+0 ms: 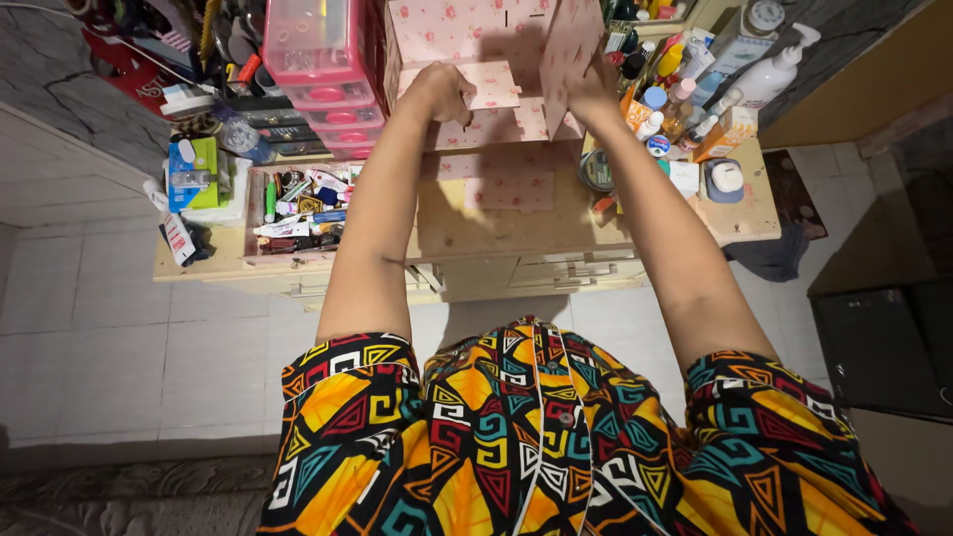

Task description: The person assembles a small pink paper furniture piece by hand. They fold and interlock pre-cut panels, align slots, and press edges to form a box-like structure with internal dividers. The person repeatedly adjusts and reorients the piece to fit parts together.

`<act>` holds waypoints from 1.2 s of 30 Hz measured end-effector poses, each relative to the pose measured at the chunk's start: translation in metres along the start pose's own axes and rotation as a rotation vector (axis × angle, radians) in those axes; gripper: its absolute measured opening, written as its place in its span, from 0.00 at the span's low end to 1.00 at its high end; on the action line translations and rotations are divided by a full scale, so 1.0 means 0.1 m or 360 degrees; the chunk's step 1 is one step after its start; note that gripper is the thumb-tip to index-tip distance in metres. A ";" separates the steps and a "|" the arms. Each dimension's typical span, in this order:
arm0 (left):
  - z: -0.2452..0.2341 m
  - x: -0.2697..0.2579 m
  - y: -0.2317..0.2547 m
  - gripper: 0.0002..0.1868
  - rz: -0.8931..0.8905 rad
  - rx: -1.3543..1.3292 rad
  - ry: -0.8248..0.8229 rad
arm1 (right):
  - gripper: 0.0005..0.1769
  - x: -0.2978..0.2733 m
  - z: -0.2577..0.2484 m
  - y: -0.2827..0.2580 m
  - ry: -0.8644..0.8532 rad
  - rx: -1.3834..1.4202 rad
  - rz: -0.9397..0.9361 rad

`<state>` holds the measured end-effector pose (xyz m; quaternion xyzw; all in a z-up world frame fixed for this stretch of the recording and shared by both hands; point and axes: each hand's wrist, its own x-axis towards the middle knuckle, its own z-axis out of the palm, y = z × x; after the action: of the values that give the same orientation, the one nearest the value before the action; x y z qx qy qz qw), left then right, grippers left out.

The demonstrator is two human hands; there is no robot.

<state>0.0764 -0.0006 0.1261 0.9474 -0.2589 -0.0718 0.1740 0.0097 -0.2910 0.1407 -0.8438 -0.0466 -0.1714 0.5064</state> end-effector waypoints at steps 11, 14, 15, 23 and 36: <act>-0.10 0.00 0.01 0.31 0.0002 -0.0099 0.0090 | 0.23 0.06 0.02 0.14 0.0050 -0.0143 -0.0174; -0.04 0.01 -0.02 0.31 -0.0012 -0.0094 0.0031 | 0.25 0.09 -0.02 0.19 0.0034 -0.0062 -0.0112; -0.02 0.00 -0.02 0.31 -0.0030 -0.0114 0.0033 | 0.25 0.11 -0.05 0.19 0.0029 -0.0039 -0.0171; 0.37 -0.34 0.07 0.25 0.0118 0.0005 0.0286 | 0.21 0.07 -0.09 0.20 0.0030 -0.0159 -0.0001; 1.08 -0.77 0.22 0.23 0.0161 0.0020 0.0742 | 0.34 -0.11 0.53 0.79 -0.0116 0.0242 -0.0085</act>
<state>-0.0239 -0.0101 0.0375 0.9253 -0.2592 0.1592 0.2264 0.0317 -0.2819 0.0484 -0.8071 -0.1003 -0.1499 0.5622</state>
